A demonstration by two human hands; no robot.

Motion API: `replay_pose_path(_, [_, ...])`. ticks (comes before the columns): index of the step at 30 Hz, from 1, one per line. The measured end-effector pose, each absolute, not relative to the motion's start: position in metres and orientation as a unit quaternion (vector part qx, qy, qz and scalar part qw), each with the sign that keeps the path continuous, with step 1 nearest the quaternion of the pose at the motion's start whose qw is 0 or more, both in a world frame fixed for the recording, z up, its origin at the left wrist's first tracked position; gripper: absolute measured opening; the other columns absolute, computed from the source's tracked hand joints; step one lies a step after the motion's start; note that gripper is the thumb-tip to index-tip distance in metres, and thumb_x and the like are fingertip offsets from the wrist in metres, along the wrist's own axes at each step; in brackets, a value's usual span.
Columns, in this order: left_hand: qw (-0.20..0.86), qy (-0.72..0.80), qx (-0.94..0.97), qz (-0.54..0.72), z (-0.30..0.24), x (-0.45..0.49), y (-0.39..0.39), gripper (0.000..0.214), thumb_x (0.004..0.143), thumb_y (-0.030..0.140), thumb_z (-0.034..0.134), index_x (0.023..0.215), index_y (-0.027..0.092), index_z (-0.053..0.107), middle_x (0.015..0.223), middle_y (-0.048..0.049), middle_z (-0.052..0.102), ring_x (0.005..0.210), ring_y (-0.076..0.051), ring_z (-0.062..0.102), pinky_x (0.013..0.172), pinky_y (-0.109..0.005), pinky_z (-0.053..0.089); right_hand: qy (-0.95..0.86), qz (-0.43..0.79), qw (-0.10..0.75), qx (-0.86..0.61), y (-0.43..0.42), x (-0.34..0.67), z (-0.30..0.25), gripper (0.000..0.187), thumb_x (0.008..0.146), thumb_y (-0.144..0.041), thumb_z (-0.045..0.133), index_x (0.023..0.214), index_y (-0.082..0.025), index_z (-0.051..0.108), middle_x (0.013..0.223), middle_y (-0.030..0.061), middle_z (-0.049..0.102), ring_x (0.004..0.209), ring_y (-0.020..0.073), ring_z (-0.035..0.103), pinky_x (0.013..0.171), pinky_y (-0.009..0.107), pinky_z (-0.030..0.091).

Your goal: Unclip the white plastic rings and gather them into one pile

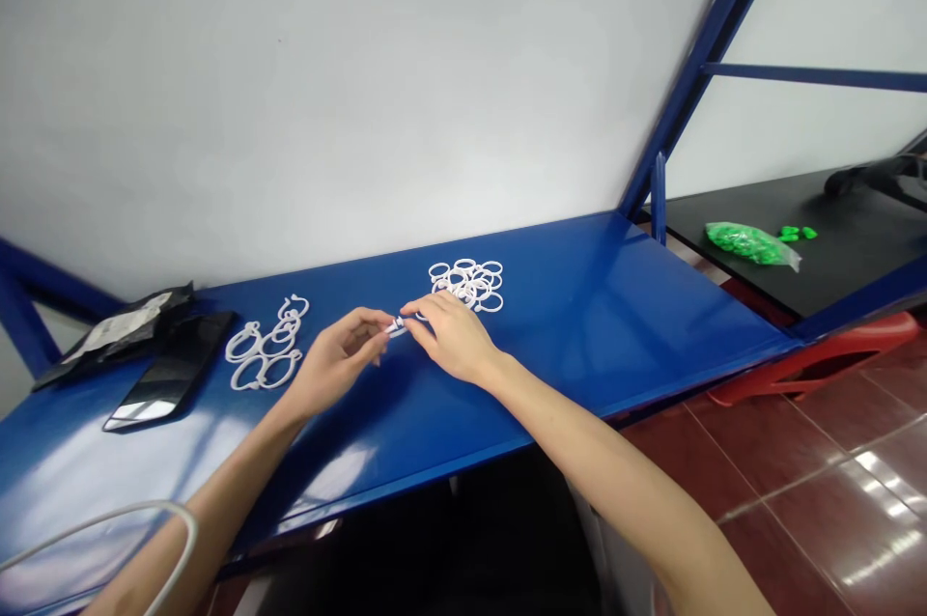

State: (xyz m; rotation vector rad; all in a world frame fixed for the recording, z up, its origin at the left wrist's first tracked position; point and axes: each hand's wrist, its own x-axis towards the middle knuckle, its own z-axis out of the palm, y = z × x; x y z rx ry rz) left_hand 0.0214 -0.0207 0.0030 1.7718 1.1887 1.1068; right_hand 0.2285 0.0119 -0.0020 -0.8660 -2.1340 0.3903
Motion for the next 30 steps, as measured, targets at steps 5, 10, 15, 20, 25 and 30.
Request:
replay_pose_path(5, [0.374, 0.465, 0.662, 0.453, -0.002, 0.029, -0.024, 0.024, 0.092, 0.042, 0.064, 0.102, 0.020, 0.064, 0.073, 0.0015, 0.064, 0.058, -0.012, 0.062, 0.055, -0.025, 0.055, -0.841, 0.178, 0.381, -0.339, 0.009, 0.227, -0.002, 0.014, 0.103, -0.024, 0.054, 0.106, -0.022, 0.068, 0.104, 0.0057, 0.074, 0.101, 0.0220, 0.064, 0.092, 0.038, 0.051])
replay_pose_path(10, [0.346, 0.474, 0.658, 0.471, -0.007, 0.027, -0.022, 0.023, 0.094, 0.042, 0.064, 0.098, 0.019, 0.066, 0.074, 0.0002, 0.067, 0.056, -0.012, 0.063, 0.054, -0.024, 0.055, -0.846, 0.177, 0.379, -0.331, 0.006, 0.226, -0.001, 0.015, 0.104, -0.026, 0.053, 0.106, -0.022, 0.067, 0.104, 0.0057, 0.074, 0.100, 0.0220, 0.065, 0.090, 0.037, 0.051])
replay_pose_path(15, [0.245, 0.476, 0.697, 0.477, -0.009, 0.029, -0.024, 0.017, 0.095, 0.036, 0.062, 0.095, 0.020, 0.068, 0.086, -0.0018, 0.068, 0.059, -0.011, 0.064, 0.055, -0.024, 0.055, -0.858, 0.154, 0.367, -0.325, 0.004, 0.225, -0.004, 0.017, 0.105, -0.028, 0.050, 0.104, -0.022, 0.066, 0.100, 0.0062, 0.073, 0.096, 0.0221, 0.064, 0.085, 0.037, 0.051])
replay_pose_path(20, [0.114, 0.458, 0.760, 0.448, -0.010, 0.029, -0.026, 0.013, 0.098, 0.023, 0.056, 0.089, 0.021, 0.065, 0.084, -0.0009, 0.069, 0.064, -0.011, 0.063, 0.061, -0.022, 0.052, -0.876, 0.104, 0.350, -0.315, 0.002, 0.223, -0.008, 0.024, 0.108, -0.028, 0.044, 0.103, -0.020, 0.066, 0.096, 0.0078, 0.071, 0.091, 0.0225, 0.061, 0.082, 0.036, 0.050])
replay_pose_path(25, [0.050, 0.433, 0.786, 0.438, -0.016, 0.028, -0.026, 0.015, 0.100, 0.017, 0.053, 0.088, 0.021, 0.062, 0.081, 0.0007, 0.065, 0.066, -0.010, 0.062, 0.063, -0.020, 0.050, -0.887, 0.069, 0.348, -0.298, 0.001, 0.222, -0.010, 0.027, 0.108, -0.026, 0.041, 0.099, -0.019, 0.065, 0.091, 0.0082, 0.069, 0.084, 0.0213, 0.058, 0.080, 0.035, 0.048])
replay_pose_path(30, [0.013, 0.416, 0.798, 0.435, -0.022, 0.027, -0.026, 0.017, 0.100, 0.012, 0.050, 0.088, 0.020, 0.060, 0.079, 0.0022, 0.061, 0.066, -0.009, 0.061, 0.065, -0.018, 0.049, -0.891, 0.036, 0.355, -0.281, 0.000, 0.221, -0.013, 0.027, 0.108, -0.024, 0.041, 0.095, -0.017, 0.064, 0.085, 0.0075, 0.067, 0.079, 0.0206, 0.055, 0.075, 0.033, 0.048])
